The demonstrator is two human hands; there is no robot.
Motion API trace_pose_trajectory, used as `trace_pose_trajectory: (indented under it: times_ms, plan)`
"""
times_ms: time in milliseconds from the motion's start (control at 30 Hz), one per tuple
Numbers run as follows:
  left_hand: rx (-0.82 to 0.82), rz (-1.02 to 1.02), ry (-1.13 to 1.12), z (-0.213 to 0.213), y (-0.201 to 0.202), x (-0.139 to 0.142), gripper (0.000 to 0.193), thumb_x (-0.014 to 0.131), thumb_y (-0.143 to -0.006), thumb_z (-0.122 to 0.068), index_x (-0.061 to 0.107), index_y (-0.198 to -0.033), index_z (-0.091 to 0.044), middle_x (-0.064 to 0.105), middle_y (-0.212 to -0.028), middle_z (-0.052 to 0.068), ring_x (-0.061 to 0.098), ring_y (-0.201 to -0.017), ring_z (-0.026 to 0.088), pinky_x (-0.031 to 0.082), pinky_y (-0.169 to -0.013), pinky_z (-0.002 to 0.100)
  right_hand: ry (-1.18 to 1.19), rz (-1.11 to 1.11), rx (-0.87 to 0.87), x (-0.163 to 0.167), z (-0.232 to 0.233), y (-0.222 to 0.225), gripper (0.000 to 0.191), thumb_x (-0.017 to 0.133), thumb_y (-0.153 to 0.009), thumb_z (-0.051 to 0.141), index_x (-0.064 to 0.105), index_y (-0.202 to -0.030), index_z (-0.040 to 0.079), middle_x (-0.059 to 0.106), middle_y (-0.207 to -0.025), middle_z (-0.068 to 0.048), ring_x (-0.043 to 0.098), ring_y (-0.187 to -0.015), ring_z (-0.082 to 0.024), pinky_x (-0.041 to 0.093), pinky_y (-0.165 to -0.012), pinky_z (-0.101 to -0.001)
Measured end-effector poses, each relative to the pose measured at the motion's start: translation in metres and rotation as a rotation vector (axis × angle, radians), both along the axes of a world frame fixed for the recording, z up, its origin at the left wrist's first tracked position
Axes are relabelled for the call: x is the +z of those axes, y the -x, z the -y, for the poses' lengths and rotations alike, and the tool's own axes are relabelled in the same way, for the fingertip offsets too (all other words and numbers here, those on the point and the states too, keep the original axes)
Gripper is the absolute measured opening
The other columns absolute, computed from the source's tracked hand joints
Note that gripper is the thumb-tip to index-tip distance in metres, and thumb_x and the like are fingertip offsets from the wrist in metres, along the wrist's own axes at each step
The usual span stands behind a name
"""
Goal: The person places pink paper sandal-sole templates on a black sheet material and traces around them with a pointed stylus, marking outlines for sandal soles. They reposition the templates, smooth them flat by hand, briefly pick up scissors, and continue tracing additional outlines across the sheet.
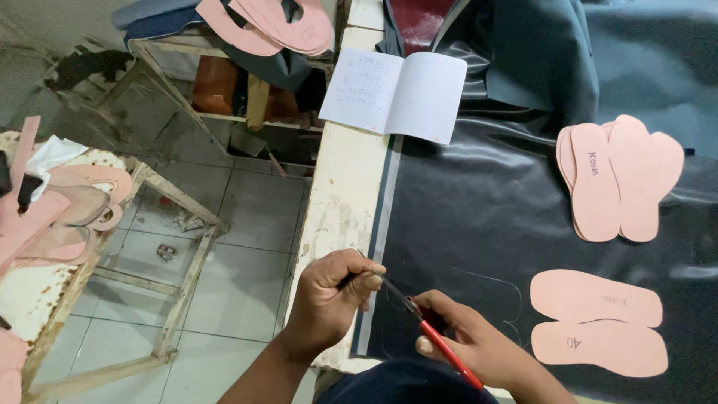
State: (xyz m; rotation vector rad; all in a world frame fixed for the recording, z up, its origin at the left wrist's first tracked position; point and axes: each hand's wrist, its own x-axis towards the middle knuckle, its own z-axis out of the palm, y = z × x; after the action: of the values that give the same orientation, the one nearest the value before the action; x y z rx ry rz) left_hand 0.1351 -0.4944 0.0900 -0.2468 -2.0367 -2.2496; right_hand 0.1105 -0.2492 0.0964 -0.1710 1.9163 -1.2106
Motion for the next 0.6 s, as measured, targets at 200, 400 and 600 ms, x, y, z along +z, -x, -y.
trace_pose_trajectory:
  times_ms: [200, 400, 600]
  plan:
    - [0.015, 0.053, 0.068, 0.026, -0.008, -0.007, 0.017, 0.071, -0.097, -0.018, 0.071, -0.091, -0.002, 0.065, -0.072, 0.003, 0.057, -0.059, 0.007, 0.047, -0.052, 0.023, 0.065, 0.093, 0.074, -0.011, 0.017, 0.004, 0.067, 0.076, -0.078, 0.054, 0.064, -0.124, 0.007, 0.057, -0.079, 0.000, 0.053, -0.073, -0.012, 0.044, -0.066, -0.0283]
    - [0.005, 0.075, 0.081, 0.046, -0.012, -0.015, 0.017, 0.072, -0.096, -0.017, 0.070, -0.089, -0.002, 0.065, -0.074, 0.003, 0.058, -0.060, 0.007, 0.048, -0.052, 0.023, 0.053, 0.188, 0.075, -0.016, 0.036, 0.003, 0.065, 0.076, -0.079, 0.051, 0.064, -0.124, 0.006, 0.056, -0.079, -0.003, 0.052, -0.072, -0.014, 0.044, -0.066, -0.0300]
    - [-0.008, 0.107, 0.019, 0.061, -0.015, -0.022, 0.018, 0.071, -0.096, -0.017, 0.070, -0.089, 0.000, 0.067, -0.075, 0.003, 0.059, -0.060, 0.008, 0.050, -0.053, 0.023, 0.034, 0.145, 0.104, -0.021, 0.052, -0.006, 0.062, 0.073, -0.082, 0.053, 0.063, -0.123, 0.006, 0.061, -0.086, -0.002, 0.057, -0.081, -0.012, 0.050, -0.074, -0.0279]
